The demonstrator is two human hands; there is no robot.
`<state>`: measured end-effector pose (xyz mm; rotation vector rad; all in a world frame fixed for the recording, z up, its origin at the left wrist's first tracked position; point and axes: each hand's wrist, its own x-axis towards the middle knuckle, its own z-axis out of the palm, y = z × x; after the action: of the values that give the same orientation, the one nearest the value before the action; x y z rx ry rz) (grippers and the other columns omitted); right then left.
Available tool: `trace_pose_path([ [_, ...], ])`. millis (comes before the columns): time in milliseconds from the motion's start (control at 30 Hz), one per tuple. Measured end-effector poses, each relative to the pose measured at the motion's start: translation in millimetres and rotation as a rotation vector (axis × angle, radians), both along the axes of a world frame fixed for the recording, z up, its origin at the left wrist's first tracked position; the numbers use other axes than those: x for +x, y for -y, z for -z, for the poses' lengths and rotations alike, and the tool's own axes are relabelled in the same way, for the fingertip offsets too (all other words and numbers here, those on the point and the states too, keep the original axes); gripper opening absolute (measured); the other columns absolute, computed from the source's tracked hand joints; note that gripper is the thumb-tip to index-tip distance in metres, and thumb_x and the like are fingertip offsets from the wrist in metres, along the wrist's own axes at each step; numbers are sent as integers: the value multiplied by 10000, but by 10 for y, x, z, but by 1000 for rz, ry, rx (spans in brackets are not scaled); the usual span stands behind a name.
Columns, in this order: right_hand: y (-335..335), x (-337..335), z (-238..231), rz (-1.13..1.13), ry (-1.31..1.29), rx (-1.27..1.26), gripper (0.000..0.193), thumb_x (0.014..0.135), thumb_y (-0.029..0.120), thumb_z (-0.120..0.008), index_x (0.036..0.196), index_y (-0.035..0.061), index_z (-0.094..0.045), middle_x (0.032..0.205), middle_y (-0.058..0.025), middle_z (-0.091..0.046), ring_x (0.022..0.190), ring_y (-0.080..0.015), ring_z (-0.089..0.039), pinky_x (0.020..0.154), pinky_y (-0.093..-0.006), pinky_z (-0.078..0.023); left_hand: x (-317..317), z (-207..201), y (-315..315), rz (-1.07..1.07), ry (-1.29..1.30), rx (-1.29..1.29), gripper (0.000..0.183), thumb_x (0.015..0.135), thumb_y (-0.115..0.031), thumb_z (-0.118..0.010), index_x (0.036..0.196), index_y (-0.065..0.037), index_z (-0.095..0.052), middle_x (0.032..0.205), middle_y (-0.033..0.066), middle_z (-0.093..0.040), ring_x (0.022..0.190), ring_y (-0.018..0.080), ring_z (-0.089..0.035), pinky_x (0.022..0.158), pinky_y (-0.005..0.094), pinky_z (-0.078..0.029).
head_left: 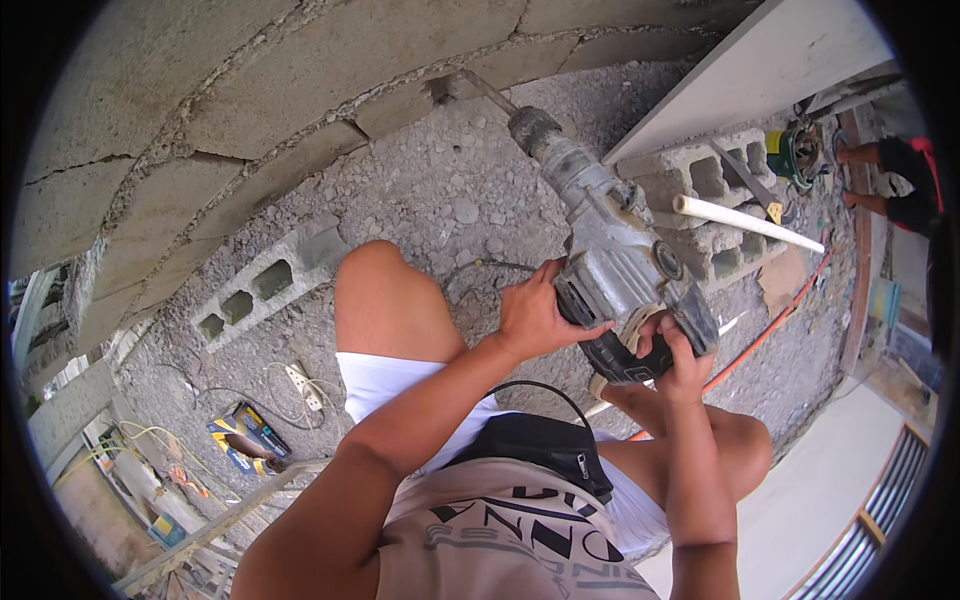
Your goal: The person uses a corded rotary hammer drill to bore a hole into a concrete block wall. They hold the drill with both hands, apply pressure, and periodically retract the bit to clear debris while continuing to deepen the hole.
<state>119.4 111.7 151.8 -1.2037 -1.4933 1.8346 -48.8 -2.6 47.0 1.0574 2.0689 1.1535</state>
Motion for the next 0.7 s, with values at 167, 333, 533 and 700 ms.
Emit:
trace_pose_path([
  [167,-115,-181,-114,28,68,22,166,909,83,-588,894,-81,-610,752,-173,-626,578,-227,-599,555,-346,-499,29,-42,-89,-75,8,2,1015,575,-679,-897,1189,82,-624,1015,218,-710,822,375,-752,689,442,-609],
  [333,-271,-324,-384,-13,101,104,154,898,77,-610,939,-72,-613,764,-177,-637,575,-227,-604,543,-346,-503,32,-125,-255,-90,35,51,1034,580,-672,-898,1212,100,-627,1054,242,-714,845,383,-752,714,446,-609],
  [533,-285,-257,-268,-11,107,43,177,896,100,-659,984,-46,-611,762,-164,-653,577,-223,-619,549,-340,-516,37,-59,-236,-81,63,71,1005,582,-635,-916,1214,94,-635,1052,254,-720,856,390,-753,733,443,-607],
  [700,-236,-319,-292,6,95,77,191,897,108,-647,990,-54,-609,760,-158,-650,565,-213,-607,542,-336,-506,26,-73,-232,-92,48,123,959,595,-599,-928,1219,69,-637,1046,244,-725,858,390,-753,737,449,-605],
])
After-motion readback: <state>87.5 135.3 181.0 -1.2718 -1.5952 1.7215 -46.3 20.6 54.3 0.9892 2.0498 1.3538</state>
